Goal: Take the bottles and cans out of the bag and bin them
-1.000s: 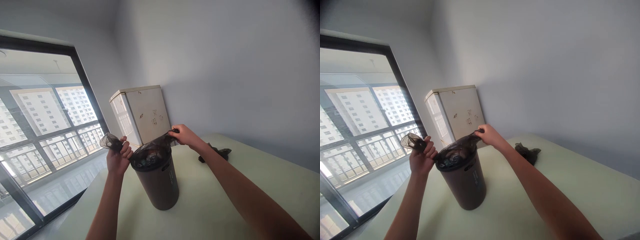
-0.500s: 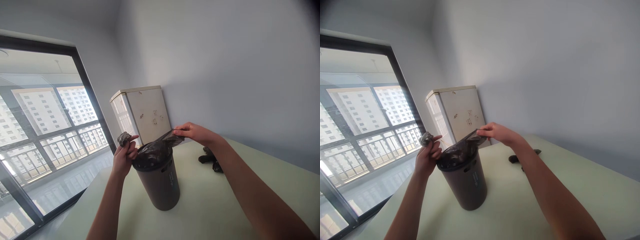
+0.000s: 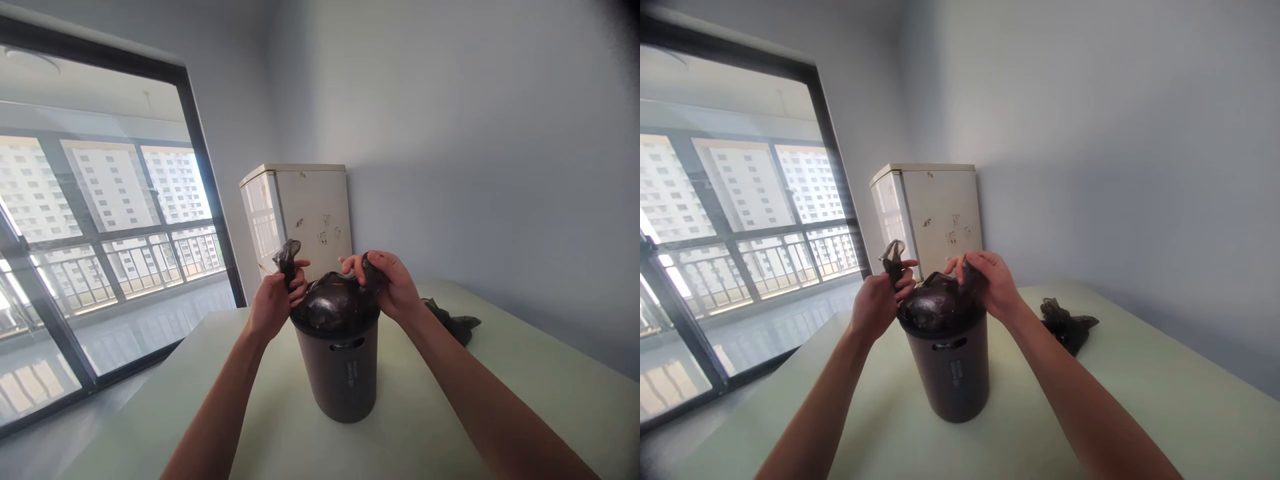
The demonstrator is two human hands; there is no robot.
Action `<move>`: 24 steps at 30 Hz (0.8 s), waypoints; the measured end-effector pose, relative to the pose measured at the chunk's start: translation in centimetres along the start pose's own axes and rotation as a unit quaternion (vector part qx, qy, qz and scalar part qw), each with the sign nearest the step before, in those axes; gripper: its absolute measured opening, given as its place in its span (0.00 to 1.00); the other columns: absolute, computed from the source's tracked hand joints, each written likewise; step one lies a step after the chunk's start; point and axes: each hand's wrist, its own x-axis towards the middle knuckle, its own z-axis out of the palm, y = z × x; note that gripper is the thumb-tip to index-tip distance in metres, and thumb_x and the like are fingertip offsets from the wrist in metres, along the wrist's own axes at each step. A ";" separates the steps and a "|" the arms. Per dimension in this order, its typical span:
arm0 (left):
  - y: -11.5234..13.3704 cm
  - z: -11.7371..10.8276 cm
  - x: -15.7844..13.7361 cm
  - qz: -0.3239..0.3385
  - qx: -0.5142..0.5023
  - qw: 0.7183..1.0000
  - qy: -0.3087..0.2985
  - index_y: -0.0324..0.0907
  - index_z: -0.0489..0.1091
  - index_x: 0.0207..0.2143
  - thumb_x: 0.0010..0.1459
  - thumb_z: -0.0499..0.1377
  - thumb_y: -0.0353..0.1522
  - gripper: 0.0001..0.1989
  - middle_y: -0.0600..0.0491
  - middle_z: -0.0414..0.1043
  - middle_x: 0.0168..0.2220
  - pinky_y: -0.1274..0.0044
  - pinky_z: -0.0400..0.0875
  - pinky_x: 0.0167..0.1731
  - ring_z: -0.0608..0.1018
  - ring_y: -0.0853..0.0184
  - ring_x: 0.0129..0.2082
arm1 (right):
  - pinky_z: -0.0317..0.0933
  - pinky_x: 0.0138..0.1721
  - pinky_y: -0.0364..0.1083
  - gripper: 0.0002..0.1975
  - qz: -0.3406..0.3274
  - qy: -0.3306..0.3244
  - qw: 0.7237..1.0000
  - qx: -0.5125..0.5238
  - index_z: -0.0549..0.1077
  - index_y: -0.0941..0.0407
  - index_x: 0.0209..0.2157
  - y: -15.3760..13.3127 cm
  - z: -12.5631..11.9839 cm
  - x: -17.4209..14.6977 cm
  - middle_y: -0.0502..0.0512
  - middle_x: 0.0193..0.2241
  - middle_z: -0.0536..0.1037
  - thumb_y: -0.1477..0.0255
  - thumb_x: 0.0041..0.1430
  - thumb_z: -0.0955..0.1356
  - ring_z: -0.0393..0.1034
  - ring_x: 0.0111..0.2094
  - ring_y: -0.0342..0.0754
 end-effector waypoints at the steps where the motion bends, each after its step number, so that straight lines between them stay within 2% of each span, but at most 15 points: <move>1: 0.0 0.1 0.0 0.003 -0.005 1.000 0.002 0.33 0.75 0.51 0.63 0.57 0.35 0.19 0.56 0.55 0.31 0.80 0.62 0.23 0.59 0.73 0.25 | 0.60 0.59 0.56 0.21 -0.021 0.005 1.000 0.000 0.75 0.54 0.21 0.1 -0.1 -0.1 0.56 0.25 0.74 0.59 0.65 0.67 0.72 0.41 0.55; 3: -0.1 0.3 -0.1 0.012 0.000 1.000 0.004 0.32 0.75 0.49 0.63 0.55 0.33 0.17 0.55 0.56 0.31 0.80 0.62 0.25 0.60 0.73 0.25 | 0.61 0.59 0.58 0.18 -0.054 0.007 0.998 0.008 0.76 0.53 0.22 0.3 -0.2 -0.4 0.55 0.25 0.71 0.59 0.62 0.69 0.72 0.41 0.56; 5: -0.4 0.5 -0.1 0.025 0.017 1.000 -0.003 0.33 0.75 0.47 0.65 0.55 0.33 0.15 0.55 0.56 0.31 0.80 0.61 0.26 0.60 0.73 0.26 | 0.64 0.56 0.60 0.15 -0.061 -0.009 0.998 0.022 0.77 0.53 0.25 0.6 -0.3 -0.7 0.55 0.25 0.70 0.58 0.59 0.71 0.72 0.36 0.55; 7: -0.7 0.5 -0.2 0.047 0.055 0.997 -0.015 0.35 0.74 0.41 0.67 0.56 0.34 0.11 0.55 0.58 0.30 0.80 0.59 0.28 0.60 0.73 0.27 | 0.67 0.49 0.60 0.13 -0.042 -0.025 0.998 0.026 0.78 0.53 0.30 0.8 -0.4 -1.0 0.55 0.29 0.72 0.58 0.54 0.72 0.70 0.28 0.51; 9: -1.0 0.5 -0.3 0.074 0.104 0.991 -0.032 0.37 0.71 0.36 0.68 0.58 0.37 0.12 0.56 0.60 0.29 0.79 0.57 0.29 0.60 0.73 0.26 | 0.69 0.39 0.57 0.14 -0.020 -0.022 0.999 0.010 0.79 0.53 0.36 1.1 -0.5 -1.1 0.54 0.32 0.73 0.60 0.50 0.74 0.65 0.21 0.46; 12: -1.1 0.5 -0.4 0.107 0.128 0.984 -0.065 0.40 0.68 0.42 0.68 0.59 0.42 0.14 0.56 0.65 0.28 0.78 0.56 0.29 0.61 0.73 0.25 | 0.60 0.25 0.48 0.14 0.025 0.002 0.999 -0.038 0.78 0.53 0.40 1.5 -0.4 -1.0 0.54 0.35 0.75 0.65 0.50 0.75 0.58 0.18 0.40; 14: -1.1 0.6 -0.5 0.112 0.123 0.983 -0.074 0.41 0.66 0.48 0.67 0.60 0.44 0.17 0.56 0.69 0.29 0.78 0.56 0.29 0.63 0.74 0.25 | 0.55 0.21 0.45 0.15 0.068 -0.004 0.995 -0.067 0.78 0.52 0.43 1.6 -0.1 -0.8 0.53 0.33 0.75 0.66 0.53 0.75 0.57 0.19 0.40; 16: -1.2 0.6 -0.5 0.109 0.138 0.982 -0.066 0.41 0.67 0.46 0.65 0.62 0.45 0.18 0.56 0.70 0.28 0.78 0.57 0.29 0.65 0.74 0.25 | 0.59 0.23 0.45 0.18 0.101 -0.024 0.991 -0.088 0.77 0.52 0.48 1.7 0.2 -0.7 0.53 0.32 0.77 0.67 0.54 0.74 0.62 0.21 0.43; 19: -1.5 0.7 -0.6 0.123 0.165 0.978 -0.035 0.39 0.71 0.38 0.61 0.65 0.46 0.18 0.53 0.72 0.31 0.78 0.64 0.33 0.70 0.73 0.27 | 0.71 0.39 0.50 0.25 0.108 -0.046 0.985 -0.124 0.76 0.51 0.53 1.7 0.4 -0.5 0.57 0.43 0.80 0.66 0.53 0.76 0.76 0.37 0.53; 21: -1.6 1.0 -0.8 0.126 0.161 0.978 -0.038 0.38 0.73 0.37 0.61 0.66 0.45 0.18 0.48 0.76 0.40 0.77 0.69 0.35 0.72 0.72 0.29 | 0.71 0.48 0.53 0.26 0.102 -0.032 0.980 -0.167 0.76 0.51 0.53 1.7 0.4 -0.3 0.59 0.50 0.80 0.66 0.51 0.77 0.76 0.48 0.58; 22: -1.7 1.2 -1.0 0.123 0.155 0.979 -0.048 0.38 0.73 0.38 0.61 0.65 0.44 0.17 0.45 0.76 0.48 0.76 0.70 0.35 0.73 0.72 0.29 | 0.71 0.50 0.53 0.25 0.105 -0.020 0.978 -0.182 0.76 0.51 0.53 1.7 0.5 -0.3 0.58 0.50 0.80 0.65 0.52 0.77 0.75 0.49 0.58; 24: -1.7 1.6 -1.3 0.115 0.157 0.978 -0.069 0.38 0.74 0.38 0.63 0.65 0.41 0.14 0.40 0.70 0.59 0.75 0.73 0.36 0.75 0.73 0.30 | 0.72 0.46 0.51 0.22 0.125 0.004 0.976 -0.181 0.76 0.50 0.52 1.7 0.6 -0.1 0.57 0.46 0.81 0.64 0.55 0.76 0.77 0.44 0.54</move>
